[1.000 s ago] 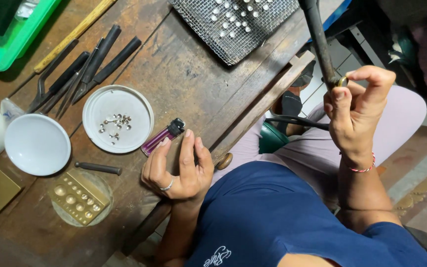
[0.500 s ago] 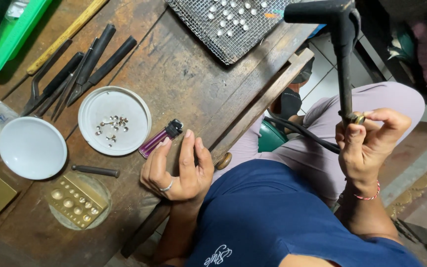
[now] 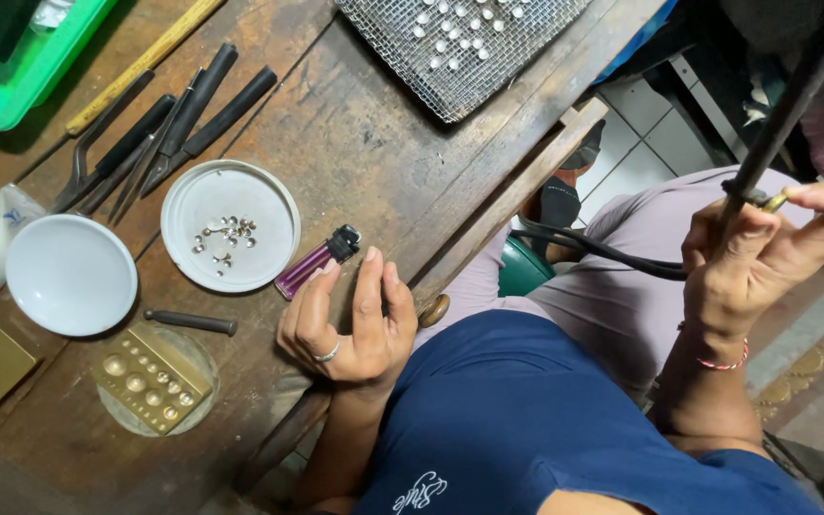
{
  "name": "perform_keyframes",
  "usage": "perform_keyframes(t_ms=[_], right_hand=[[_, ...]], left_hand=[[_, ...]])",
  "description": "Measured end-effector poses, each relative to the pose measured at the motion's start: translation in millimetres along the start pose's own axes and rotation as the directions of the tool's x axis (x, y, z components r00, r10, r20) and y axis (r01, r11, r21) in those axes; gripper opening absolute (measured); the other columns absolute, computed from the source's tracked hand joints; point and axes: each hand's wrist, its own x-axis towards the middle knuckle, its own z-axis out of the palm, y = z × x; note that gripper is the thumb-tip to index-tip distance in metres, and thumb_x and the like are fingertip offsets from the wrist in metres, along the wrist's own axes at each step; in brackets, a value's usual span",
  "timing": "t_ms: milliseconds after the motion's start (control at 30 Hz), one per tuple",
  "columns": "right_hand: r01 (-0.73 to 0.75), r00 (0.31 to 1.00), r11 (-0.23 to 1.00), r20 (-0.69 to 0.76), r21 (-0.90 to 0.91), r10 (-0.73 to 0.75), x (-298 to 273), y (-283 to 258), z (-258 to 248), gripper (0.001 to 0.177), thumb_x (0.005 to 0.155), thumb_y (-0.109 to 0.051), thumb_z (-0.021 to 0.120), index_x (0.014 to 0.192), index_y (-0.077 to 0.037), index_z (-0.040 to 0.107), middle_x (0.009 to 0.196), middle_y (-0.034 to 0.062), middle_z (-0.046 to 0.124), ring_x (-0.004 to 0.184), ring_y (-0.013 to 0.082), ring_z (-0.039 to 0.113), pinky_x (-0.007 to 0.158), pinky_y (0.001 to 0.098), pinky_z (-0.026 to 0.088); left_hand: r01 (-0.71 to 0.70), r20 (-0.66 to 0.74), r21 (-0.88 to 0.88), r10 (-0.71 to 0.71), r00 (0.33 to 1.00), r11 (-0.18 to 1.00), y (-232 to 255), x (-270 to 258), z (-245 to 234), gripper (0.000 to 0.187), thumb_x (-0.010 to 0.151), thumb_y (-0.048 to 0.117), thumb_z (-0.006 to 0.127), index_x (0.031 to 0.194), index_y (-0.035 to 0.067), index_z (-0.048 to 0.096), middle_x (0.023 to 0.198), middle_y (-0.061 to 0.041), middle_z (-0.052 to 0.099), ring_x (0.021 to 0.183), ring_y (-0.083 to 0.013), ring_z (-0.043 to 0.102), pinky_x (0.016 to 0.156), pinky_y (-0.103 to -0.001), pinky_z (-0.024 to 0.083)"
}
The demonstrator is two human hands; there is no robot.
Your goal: Soldering small jewelry components on a mesh screen using a blowtorch
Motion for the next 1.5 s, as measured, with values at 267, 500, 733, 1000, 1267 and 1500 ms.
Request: perform_keyframes(t_ms=[267,500,733,1000,1267,1500], right_hand=[[-0.052,0.979,0.985,0.202,0.164,0.018,-8.5,29.2,2.7,0.022,0.116,-0.023,0.043,0.123,-0.013,0.026,0.094,0.0125,0.035,0.047,0.0149,0.035,0.047,0.0293,0.034],[-0.031,0.951,0.999,0.306,-0.03,0.039,-9.0,29.0,8.5,0.024,0.115,-0.018,0.049,0.124,-0.003,0.033,0.088,0.0148,0.042,0.056,0.0182,0.049,0.052,0.0277,0.038],[0.008,0.952,0.997,0.303,0.076,-0.031,-15.9,28.7,1.7,0.017,0.114,-0.014,0.042,0.118,-0.007,0.027,0.068,0.0094,0.035,0.049,0.0165,0.035,0.053,0.03,0.031],[-0.047,0.983,0.99,0.183,0.134,0.022,2.3,22.8,12.2,0.023,0.117,-0.027,0.041,0.12,-0.014,0.023,0.06,0.0064,0.026,0.042,0.0171,0.032,0.048,0.0299,0.034],[-0.063,0.978,0.992,0.206,0.109,0.039,-10.3,32.1,6.9,0.021,0.116,-0.021,0.044,0.122,-0.009,0.027,0.07,0.0097,0.034,0.049,0.0177,0.038,0.05,0.029,0.033],[-0.074,0.965,0.978,0.26,0.195,0.021,-39.0,48.4,-14.5,0.017,0.111,-0.011,0.044,0.118,-0.009,0.028,0.073,0.0079,0.032,0.051,0.0165,0.038,0.052,0.0299,0.035]], left_hand=[[0.002,-0.014,-0.012,-0.002,1.0,1.0,0.4,0.6,1.5,0.02,0.102,0.03,0.068,0.105,0.016,0.081,0.111,-0.009,0.06,0.092,-0.027,0.064,0.078,-0.043,0.055],[0.003,0.005,-0.011,-0.003,1.0,1.0,-1.8,-1.9,-0.7,0.02,0.102,0.031,0.068,0.106,0.016,0.08,0.112,-0.008,0.059,0.093,-0.0263,0.064,0.078,-0.042,0.054],[-0.004,-0.007,-0.021,0.004,1.0,1.0,-1.0,-0.4,0.5,0.02,0.102,0.03,0.067,0.105,0.016,0.081,0.112,-0.008,0.059,0.091,-0.026,0.064,0.078,-0.042,0.054],[0.006,-0.001,0.004,-0.006,1.0,1.0,-0.2,-1.5,1.0,0.021,0.103,0.031,0.067,0.107,0.017,0.081,0.111,-0.009,0.06,0.091,-0.0281,0.063,0.078,-0.043,0.054],[-0.015,-0.014,-0.005,0.015,1.0,1.0,0.0,1.2,1.4,0.019,0.102,0.028,0.067,0.103,0.015,0.08,0.11,-0.01,0.06,0.09,-0.028,0.063,0.077,-0.043,0.055],[-0.013,-0.018,-0.005,0.013,1.0,1.0,2.7,1.4,3.9,0.018,0.102,0.027,0.067,0.101,0.014,0.08,0.109,-0.011,0.06,0.09,-0.0285,0.063,0.078,-0.044,0.056]])
